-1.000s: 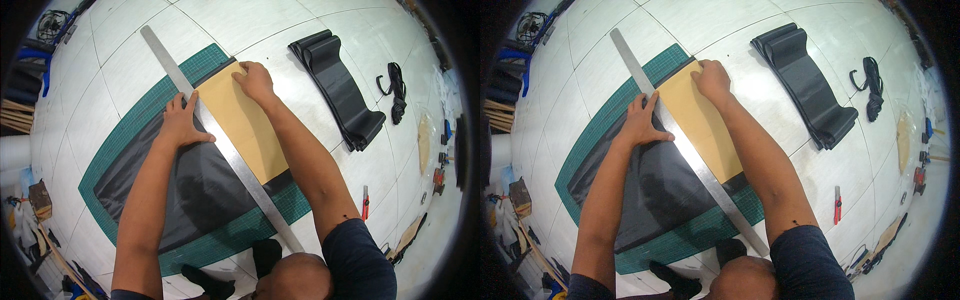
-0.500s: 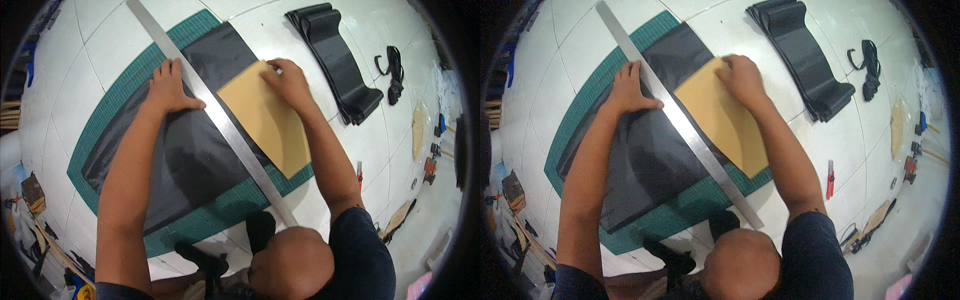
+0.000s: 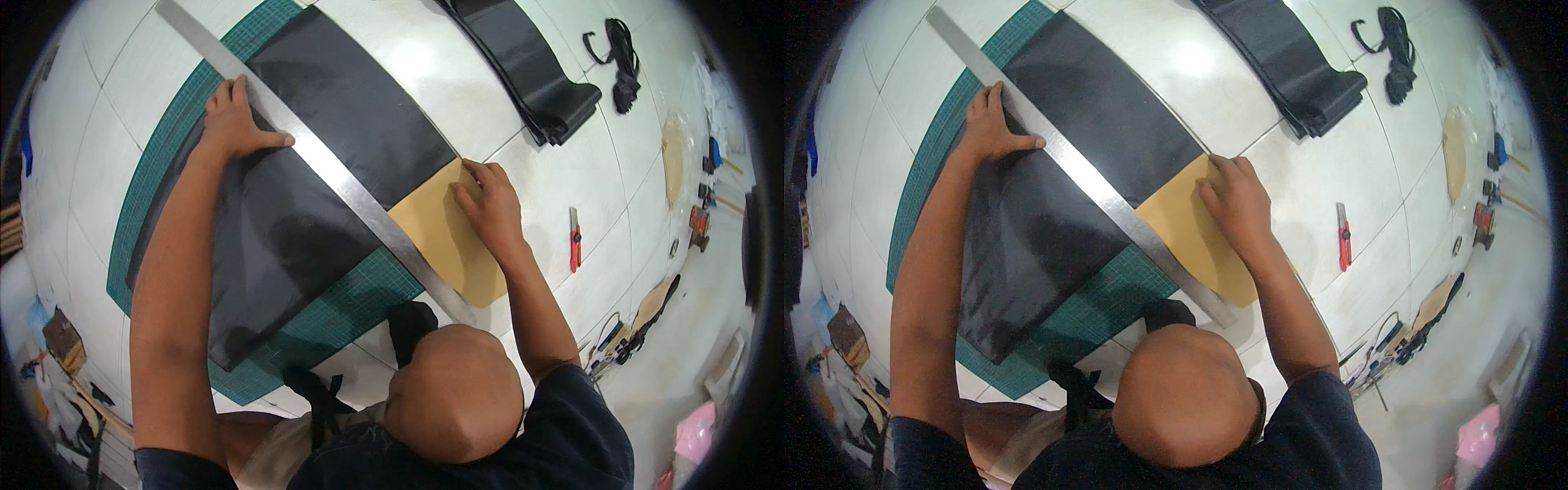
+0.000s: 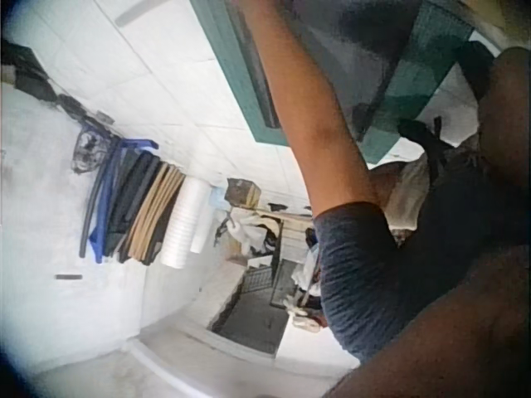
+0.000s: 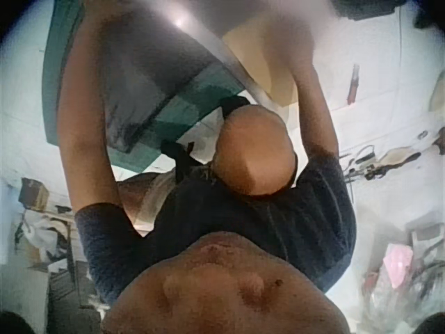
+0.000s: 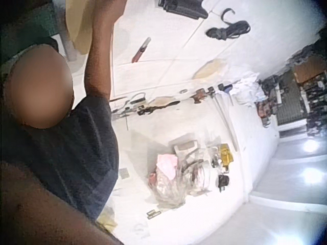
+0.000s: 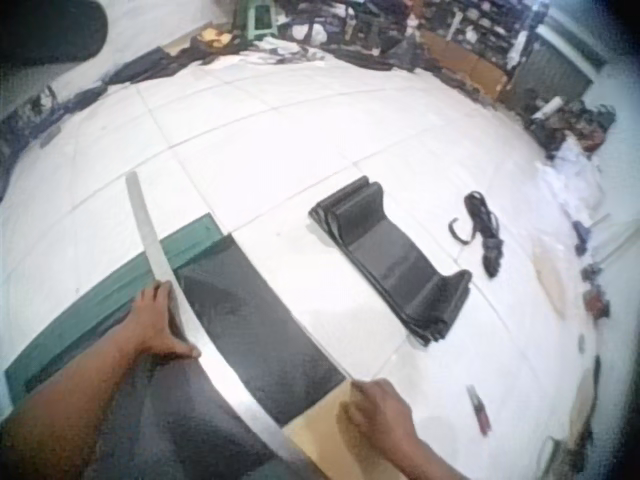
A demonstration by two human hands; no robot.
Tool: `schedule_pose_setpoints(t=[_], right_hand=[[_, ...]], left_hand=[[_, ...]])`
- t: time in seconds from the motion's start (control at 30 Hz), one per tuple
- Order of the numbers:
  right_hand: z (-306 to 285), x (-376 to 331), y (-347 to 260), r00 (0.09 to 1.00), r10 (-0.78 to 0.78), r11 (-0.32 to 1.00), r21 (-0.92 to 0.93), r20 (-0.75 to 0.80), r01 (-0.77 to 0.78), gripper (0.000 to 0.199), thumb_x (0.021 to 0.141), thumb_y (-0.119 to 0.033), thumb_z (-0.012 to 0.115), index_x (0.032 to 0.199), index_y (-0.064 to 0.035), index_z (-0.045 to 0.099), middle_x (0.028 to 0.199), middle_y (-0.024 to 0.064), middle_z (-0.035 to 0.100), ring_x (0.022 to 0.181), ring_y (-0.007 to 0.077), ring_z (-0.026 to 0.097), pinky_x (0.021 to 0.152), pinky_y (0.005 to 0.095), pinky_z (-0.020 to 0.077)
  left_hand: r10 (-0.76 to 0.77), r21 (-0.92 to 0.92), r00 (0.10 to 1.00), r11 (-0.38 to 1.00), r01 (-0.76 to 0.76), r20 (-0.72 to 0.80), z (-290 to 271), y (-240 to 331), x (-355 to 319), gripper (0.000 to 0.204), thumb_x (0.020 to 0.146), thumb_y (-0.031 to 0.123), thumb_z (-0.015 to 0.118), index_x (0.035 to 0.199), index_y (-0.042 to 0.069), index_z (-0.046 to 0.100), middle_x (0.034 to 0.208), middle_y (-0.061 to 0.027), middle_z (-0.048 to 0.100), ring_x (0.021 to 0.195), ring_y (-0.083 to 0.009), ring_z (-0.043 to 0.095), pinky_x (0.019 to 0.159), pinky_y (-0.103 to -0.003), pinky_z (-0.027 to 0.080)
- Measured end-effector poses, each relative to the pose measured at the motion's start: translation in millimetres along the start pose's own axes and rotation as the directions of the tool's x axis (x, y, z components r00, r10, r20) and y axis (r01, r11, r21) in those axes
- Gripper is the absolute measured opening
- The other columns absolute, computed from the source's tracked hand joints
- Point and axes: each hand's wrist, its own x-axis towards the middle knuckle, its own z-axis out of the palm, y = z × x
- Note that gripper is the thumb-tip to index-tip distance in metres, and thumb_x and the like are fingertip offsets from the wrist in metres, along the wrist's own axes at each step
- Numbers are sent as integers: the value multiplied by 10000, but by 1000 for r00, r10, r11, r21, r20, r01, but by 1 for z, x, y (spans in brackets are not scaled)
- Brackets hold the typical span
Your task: The person cuts several pieces of black synthetic fabric using a utility knife and a long metal ruler on a green cutting mat.
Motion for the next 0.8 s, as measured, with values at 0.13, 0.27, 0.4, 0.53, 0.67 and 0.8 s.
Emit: schedule_pose_setpoints(t=[0.13, 0.27, 0.4, 0.53, 0.67, 0.8], right_hand=[[5, 4, 5, 999, 1, 1000, -17, 40, -1, 404, 848, -223, 699, 1210, -51, 644, 1075, 150, 624, 979, 342, 636, 837, 414, 527], [5, 5, 9, 999, -1, 999, -42, 40, 2, 402, 844, -226, 697, 1203, -52, 646, 1083, 143, 623, 991, 336, 635, 843, 416, 529], [5, 4, 5, 997, 32, 999, 7, 68, -32, 417, 853, -225, 685, 1229, -51, 636, 1093, 141, 620, 1018, 329, 627, 858, 416, 526], [5, 5, 12, 998, 18, 1000, 4, 60, -18, 428, 856, -231, 683, 1242, -53, 630, 1101, 139, 617, 1025, 328, 624, 865, 422, 523], [7, 6, 12, 996, 18, 1000, 6, 83, -18, 429, 857, -238, 684, 1240, -52, 629, 1106, 141, 615, 1029, 333, 623, 861, 432, 525], [8, 7, 12, 997, 13, 1000, 6, 74, -13, 415, 857, -231, 685, 1226, -49, 633, 1092, 149, 616, 1013, 338, 630, 850, 434, 529]], left_hand=[[-11, -7, 1000, 1000, 11, 14, 1, -8, 1, 1433, 484, 643, 891, 1537, -28, 187, 1547, -304, 226, 1423, -511, 218, 1160, -565, 273], [-8, 4, 1000, 1000, 8, 22, -1, 2, 1, 1443, 478, 634, 898, 1537, -31, 179, 1544, -306, 226, 1430, -496, 216, 1166, -547, 281], [-37, -9, 998, 999, 38, 57, -3, 1, -2, 1450, 490, 631, 903, 1556, 4, 145, 1562, -307, 183, 1452, -488, 189, 1183, -568, 240], [-41, -55, 998, 998, 43, 46, -8, 8, -6, 1433, 492, 615, 905, 1543, -17, 164, 1550, -297, 206, 1442, -480, 207, 1170, -555, 285], [-23, -52, 999, 998, 24, 30, -8, 5, -4, 1409, 501, 602, 905, 1530, -38, 184, 1542, -304, 212, 1436, -481, 209, 1164, -543, 305], [-11, -42, 1000, 999, 11, 18, -7, 4, -5, 1406, 503, 603, 905, 1527, -40, 189, 1537, -300, 214, 1434, -475, 215, 1162, -539, 312]])
